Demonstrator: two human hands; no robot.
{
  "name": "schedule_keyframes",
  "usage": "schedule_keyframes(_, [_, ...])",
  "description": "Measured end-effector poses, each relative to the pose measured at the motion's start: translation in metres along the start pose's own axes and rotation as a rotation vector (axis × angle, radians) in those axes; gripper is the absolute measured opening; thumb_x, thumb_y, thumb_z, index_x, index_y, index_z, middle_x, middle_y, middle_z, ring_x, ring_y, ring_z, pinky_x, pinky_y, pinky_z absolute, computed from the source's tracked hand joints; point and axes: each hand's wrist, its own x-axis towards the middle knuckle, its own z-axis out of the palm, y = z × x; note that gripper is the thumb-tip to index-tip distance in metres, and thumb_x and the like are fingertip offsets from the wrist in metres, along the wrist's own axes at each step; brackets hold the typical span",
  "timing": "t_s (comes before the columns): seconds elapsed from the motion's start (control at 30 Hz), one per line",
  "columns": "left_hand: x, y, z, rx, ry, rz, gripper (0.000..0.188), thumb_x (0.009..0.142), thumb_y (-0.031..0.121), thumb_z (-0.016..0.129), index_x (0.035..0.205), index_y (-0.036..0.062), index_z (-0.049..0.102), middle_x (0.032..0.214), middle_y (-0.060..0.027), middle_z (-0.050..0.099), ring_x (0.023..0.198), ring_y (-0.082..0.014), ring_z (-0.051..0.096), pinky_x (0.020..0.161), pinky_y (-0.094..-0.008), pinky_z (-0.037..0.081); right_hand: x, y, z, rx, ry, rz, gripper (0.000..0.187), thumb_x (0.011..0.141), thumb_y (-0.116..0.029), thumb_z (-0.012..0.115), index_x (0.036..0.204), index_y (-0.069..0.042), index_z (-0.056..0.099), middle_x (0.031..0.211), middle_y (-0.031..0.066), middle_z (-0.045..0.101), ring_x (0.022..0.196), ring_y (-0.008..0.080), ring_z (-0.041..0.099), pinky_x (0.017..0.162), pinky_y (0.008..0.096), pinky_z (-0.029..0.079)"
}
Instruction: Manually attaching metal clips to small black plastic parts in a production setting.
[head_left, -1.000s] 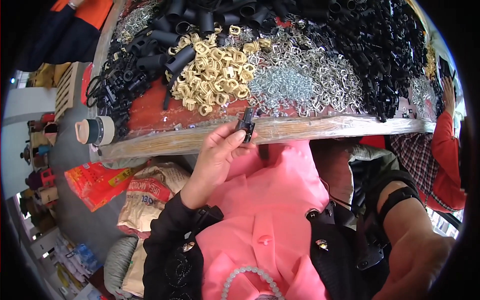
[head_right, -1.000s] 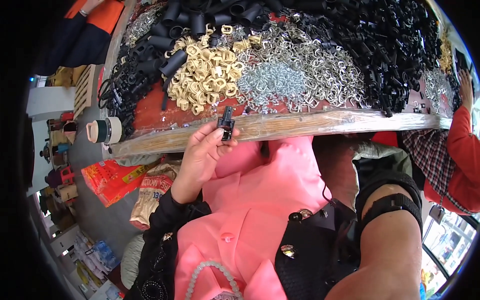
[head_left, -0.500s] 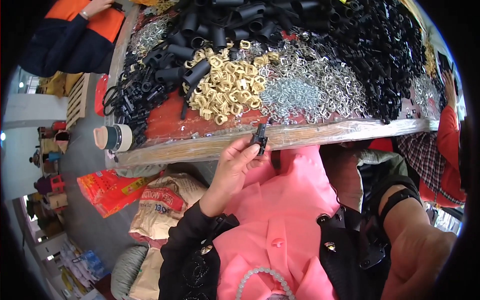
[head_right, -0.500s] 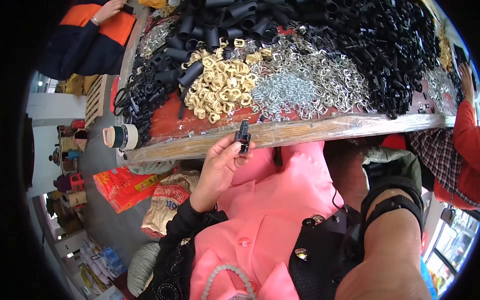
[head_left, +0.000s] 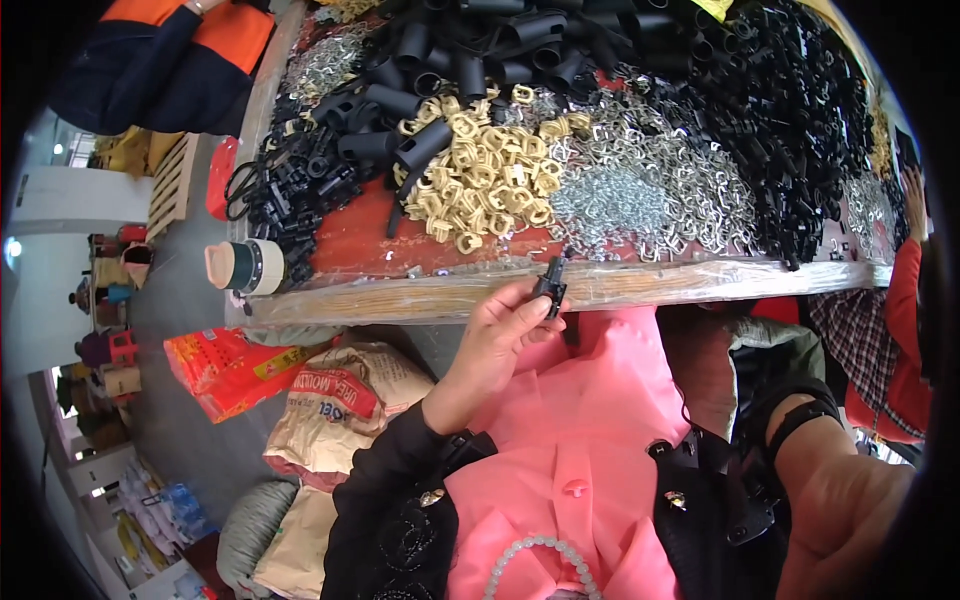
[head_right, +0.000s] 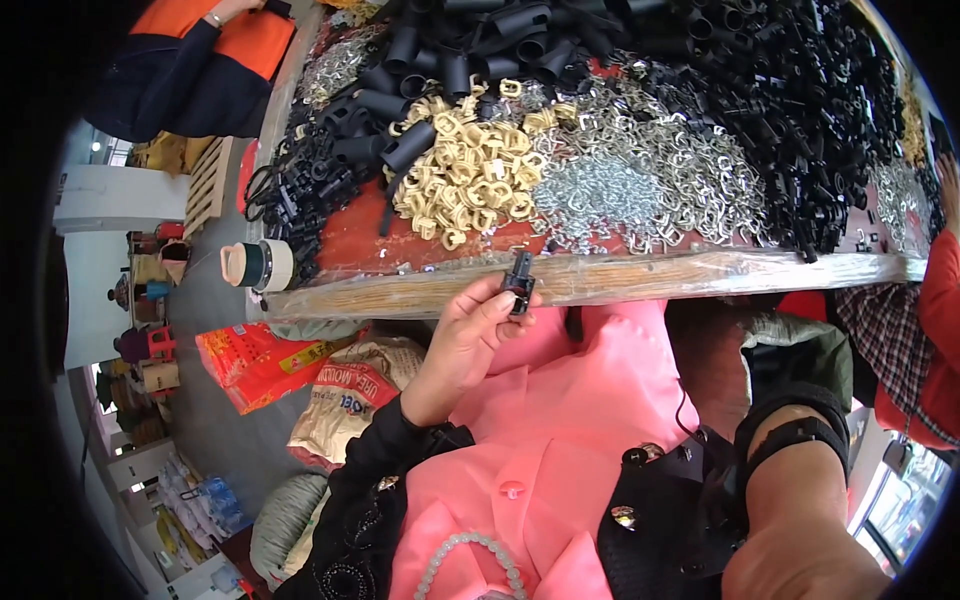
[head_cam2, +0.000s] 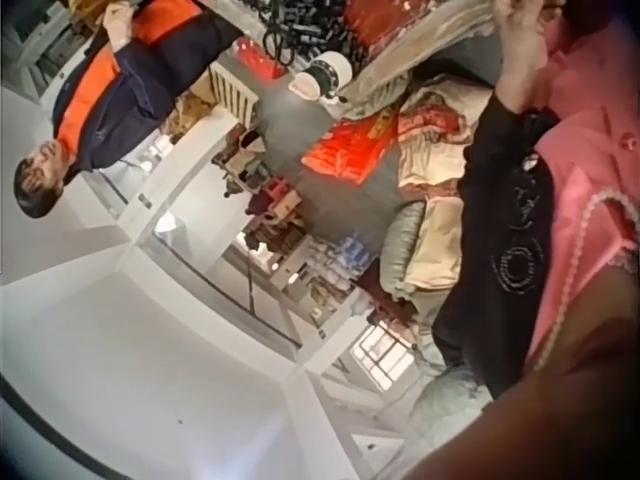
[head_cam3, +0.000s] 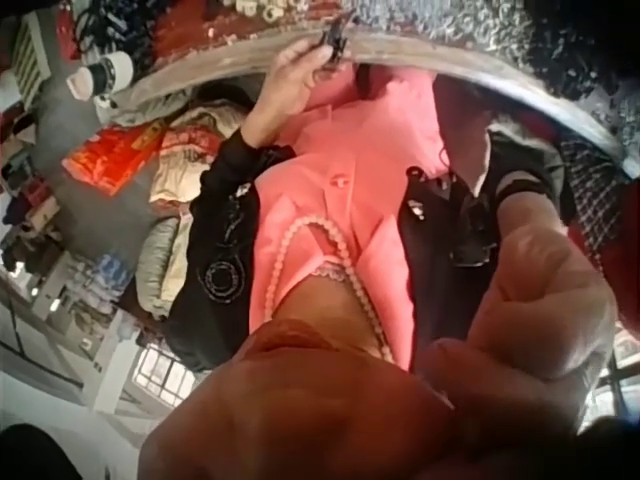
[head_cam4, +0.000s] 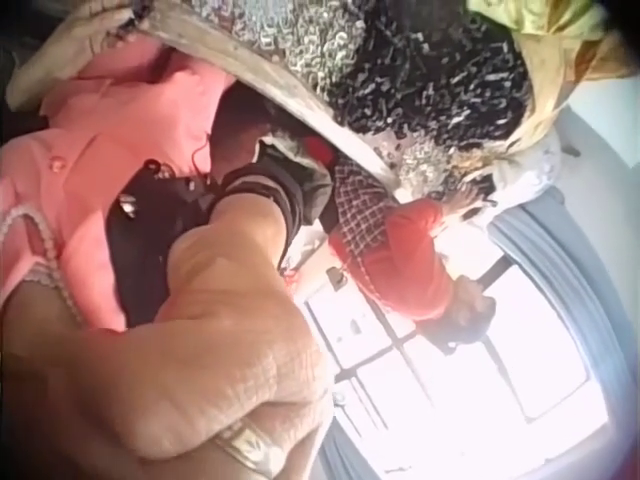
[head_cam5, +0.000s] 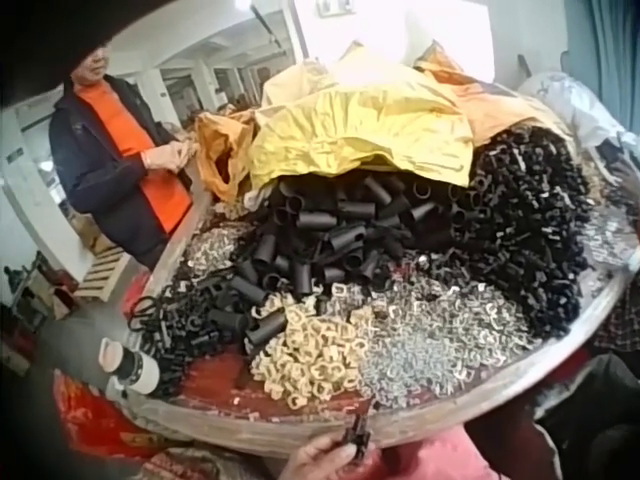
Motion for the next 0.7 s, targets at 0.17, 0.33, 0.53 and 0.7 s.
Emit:
schedule_keyframes(0.17, [0.001,0.002,-0.003,-0.004,0.016,0.010,0.026,0.083,0.011,0.047,0.105,-0.0029,0.047,0.094,-0.0141,0.057,0.077,-0.0143,0.058,0.066,-0.0221,0.048,-0.052,0.026,-0.016,-0.102,0.143,-0.026,0.027,0.072,-0.022,0.055,0.058,-0.003,0.042,0.060,0.0123,0.053,0.048,0.0127,0.042,0.048,0.0168,0.033])
schedule_keyframes(0.33, [0.013,-0.009,-0.016,-0.069,0.033,0.079,0.026,0.083,0.010,0.048,0.105,-0.0038,0.048,0.095,-0.0145,0.057,0.077,-0.0153,0.058,0.067,-0.0226,0.049,-0.038,0.077,0.000,-0.242,0.247,0.007,0.019,0.071,-0.016,0.052,0.061,-0.001,0.046,0.060,0.0118,0.053,0.047,0.0132,0.044,0.047,0.0184,0.034])
schedule_keyframes(0.53, [0.014,0.006,-0.030,-0.125,-0.022,0.080,0.025,0.084,0.007,0.046,0.105,-0.0056,0.047,0.099,-0.0187,0.055,0.082,-0.0197,0.059,0.071,-0.0231,0.050,-0.079,0.109,-0.015,-0.375,0.341,-0.070,0.011,0.071,-0.008,0.050,0.066,0.002,0.050,0.060,0.0113,0.054,0.045,0.0138,0.045,0.045,0.0204,0.035])
schedule_keyframes(0.7, [0.023,0.009,-0.037,-0.247,-0.062,0.069,0.022,0.082,0.009,0.052,0.100,-0.0021,0.052,0.095,-0.0127,0.058,0.081,-0.0184,0.059,0.071,-0.0232,0.049,-0.012,0.150,0.026,-0.566,0.429,-0.159,0.009,0.071,-0.001,0.047,0.069,0.004,0.054,0.060,0.0109,0.054,0.044,0.0142,0.046,0.043,0.0221,0.036])
